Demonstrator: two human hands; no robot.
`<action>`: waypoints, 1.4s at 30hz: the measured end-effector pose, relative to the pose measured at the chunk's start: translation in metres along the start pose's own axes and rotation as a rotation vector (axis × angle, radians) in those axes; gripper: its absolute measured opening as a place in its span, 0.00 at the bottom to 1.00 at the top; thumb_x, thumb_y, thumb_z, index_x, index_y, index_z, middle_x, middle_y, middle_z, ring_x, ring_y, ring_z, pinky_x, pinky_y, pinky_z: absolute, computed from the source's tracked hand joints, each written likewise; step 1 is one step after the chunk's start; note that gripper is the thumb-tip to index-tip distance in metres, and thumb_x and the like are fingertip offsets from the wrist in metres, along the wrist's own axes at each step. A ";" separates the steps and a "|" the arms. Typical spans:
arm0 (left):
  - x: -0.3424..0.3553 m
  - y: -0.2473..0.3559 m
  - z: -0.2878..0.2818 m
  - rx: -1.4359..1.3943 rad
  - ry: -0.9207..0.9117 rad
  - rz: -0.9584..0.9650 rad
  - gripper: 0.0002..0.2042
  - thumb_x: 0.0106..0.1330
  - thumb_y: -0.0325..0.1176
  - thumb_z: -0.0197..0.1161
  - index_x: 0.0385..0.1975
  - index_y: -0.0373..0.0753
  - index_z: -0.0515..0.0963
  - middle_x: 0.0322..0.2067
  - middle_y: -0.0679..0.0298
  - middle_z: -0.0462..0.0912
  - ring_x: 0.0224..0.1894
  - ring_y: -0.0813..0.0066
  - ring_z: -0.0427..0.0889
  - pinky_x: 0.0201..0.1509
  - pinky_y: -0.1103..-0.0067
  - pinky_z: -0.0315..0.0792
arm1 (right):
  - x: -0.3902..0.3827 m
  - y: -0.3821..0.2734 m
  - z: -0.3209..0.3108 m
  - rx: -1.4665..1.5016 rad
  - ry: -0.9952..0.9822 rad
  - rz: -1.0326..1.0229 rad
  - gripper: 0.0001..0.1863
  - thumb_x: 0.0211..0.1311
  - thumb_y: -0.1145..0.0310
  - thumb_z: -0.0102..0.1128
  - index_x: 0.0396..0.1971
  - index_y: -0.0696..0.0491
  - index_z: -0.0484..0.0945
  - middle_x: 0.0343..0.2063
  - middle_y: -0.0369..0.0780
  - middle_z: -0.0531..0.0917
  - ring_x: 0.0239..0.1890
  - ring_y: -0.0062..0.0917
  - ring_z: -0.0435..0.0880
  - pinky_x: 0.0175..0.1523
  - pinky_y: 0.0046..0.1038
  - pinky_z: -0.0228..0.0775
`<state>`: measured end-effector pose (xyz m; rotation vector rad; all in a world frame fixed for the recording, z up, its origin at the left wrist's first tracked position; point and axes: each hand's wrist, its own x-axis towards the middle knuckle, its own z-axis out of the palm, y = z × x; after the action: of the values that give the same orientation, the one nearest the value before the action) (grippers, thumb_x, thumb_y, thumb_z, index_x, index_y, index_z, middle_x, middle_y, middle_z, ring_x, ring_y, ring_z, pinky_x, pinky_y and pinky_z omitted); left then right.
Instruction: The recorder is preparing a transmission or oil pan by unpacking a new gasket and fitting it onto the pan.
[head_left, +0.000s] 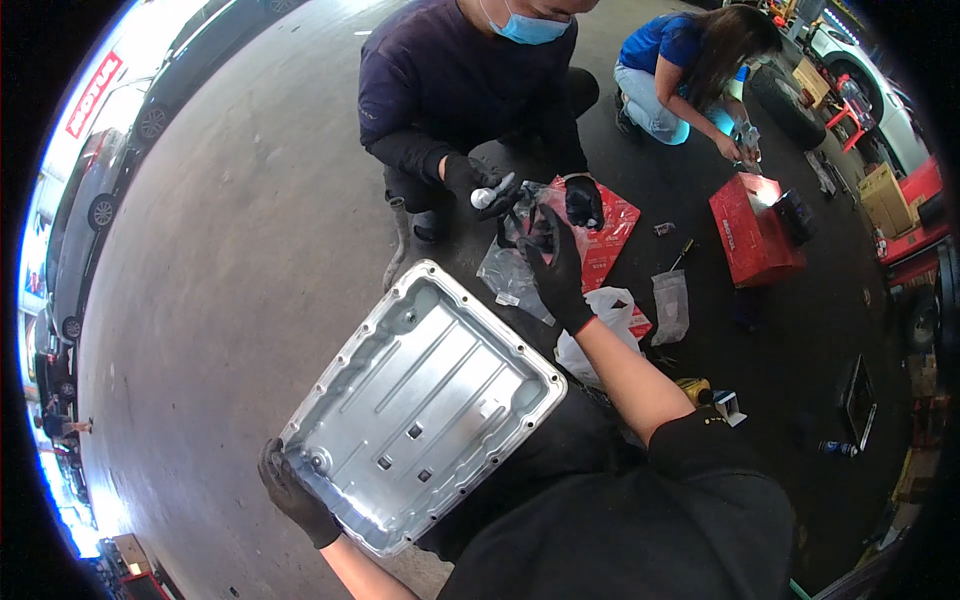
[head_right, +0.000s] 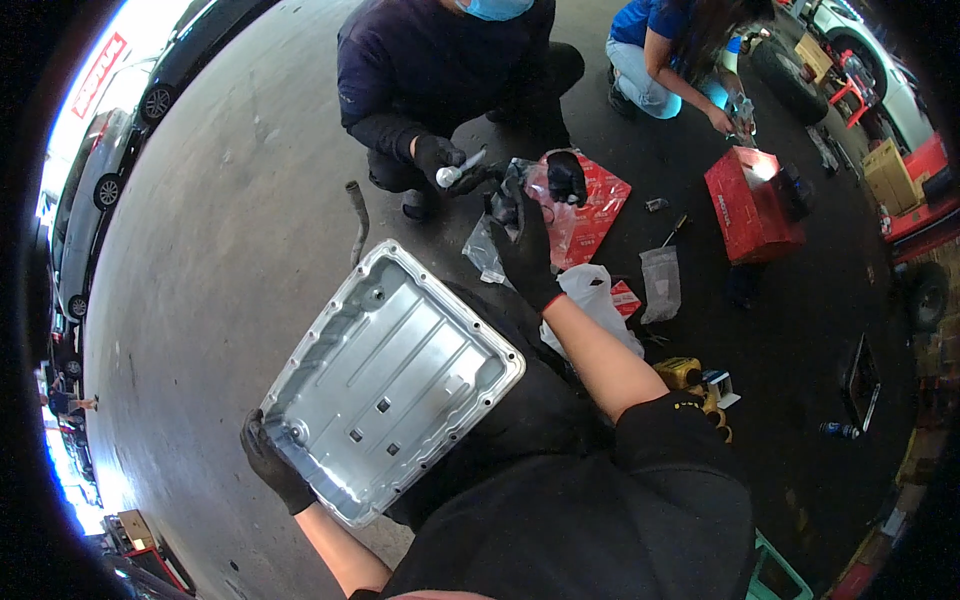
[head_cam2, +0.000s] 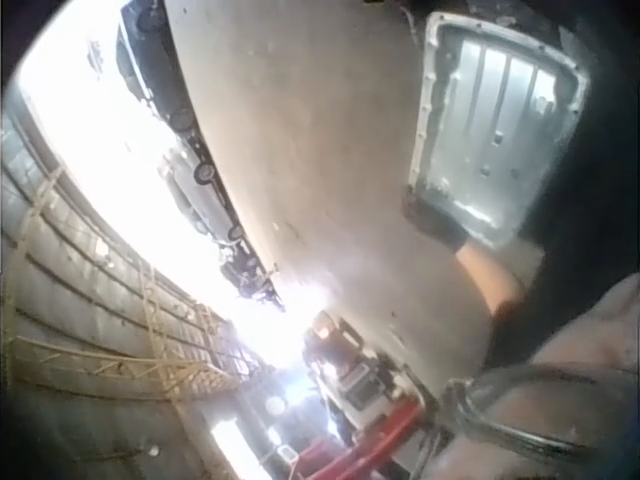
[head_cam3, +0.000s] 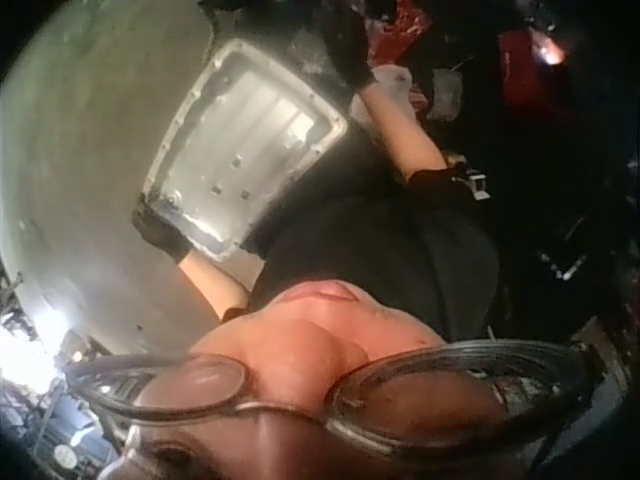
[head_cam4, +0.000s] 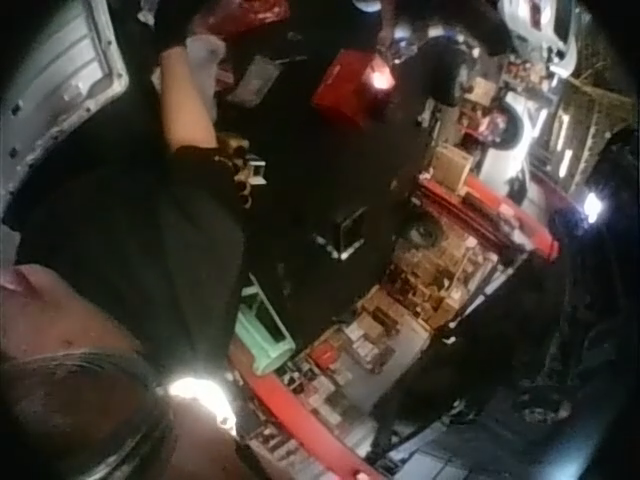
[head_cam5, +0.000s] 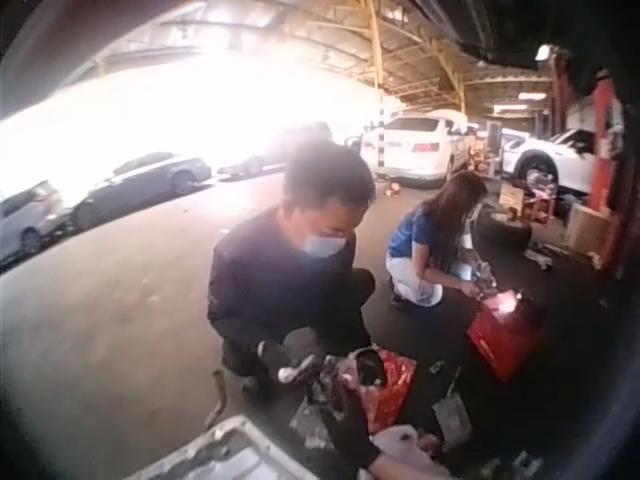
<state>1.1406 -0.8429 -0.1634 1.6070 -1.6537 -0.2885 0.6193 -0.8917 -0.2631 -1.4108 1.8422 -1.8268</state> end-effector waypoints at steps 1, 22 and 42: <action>0.000 -0.001 0.000 0.001 -0.009 -0.008 0.22 0.80 0.42 0.48 0.55 0.28 0.77 0.55 0.46 0.80 0.59 0.49 0.77 0.65 0.60 0.69 | 0.005 -0.005 -0.002 -0.086 0.053 -0.088 0.37 0.66 0.65 0.68 0.72 0.58 0.64 0.68 0.49 0.72 0.71 0.40 0.71 0.73 0.37 0.61; -0.001 -0.020 -0.001 0.207 -0.022 0.151 0.24 0.80 0.45 0.45 0.57 0.28 0.76 0.57 0.45 0.78 0.61 0.47 0.76 0.68 0.58 0.67 | 0.089 0.014 0.053 0.411 -0.048 -0.103 0.30 0.62 0.66 0.72 0.63 0.56 0.73 0.56 0.48 0.79 0.56 0.39 0.81 0.62 0.37 0.73; 0.001 -0.015 -0.001 0.107 -0.028 0.145 0.22 0.81 0.42 0.46 0.55 0.28 0.78 0.55 0.47 0.80 0.59 0.49 0.77 0.66 0.59 0.68 | 0.060 -0.038 0.040 0.219 -0.276 -0.053 0.27 0.63 0.64 0.73 0.59 0.54 0.74 0.52 0.43 0.82 0.53 0.30 0.83 0.61 0.33 0.74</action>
<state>1.1525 -0.8457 -0.1723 1.5569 -1.8235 -0.1508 0.6338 -0.9534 -0.2120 -1.5507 1.4398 -1.6961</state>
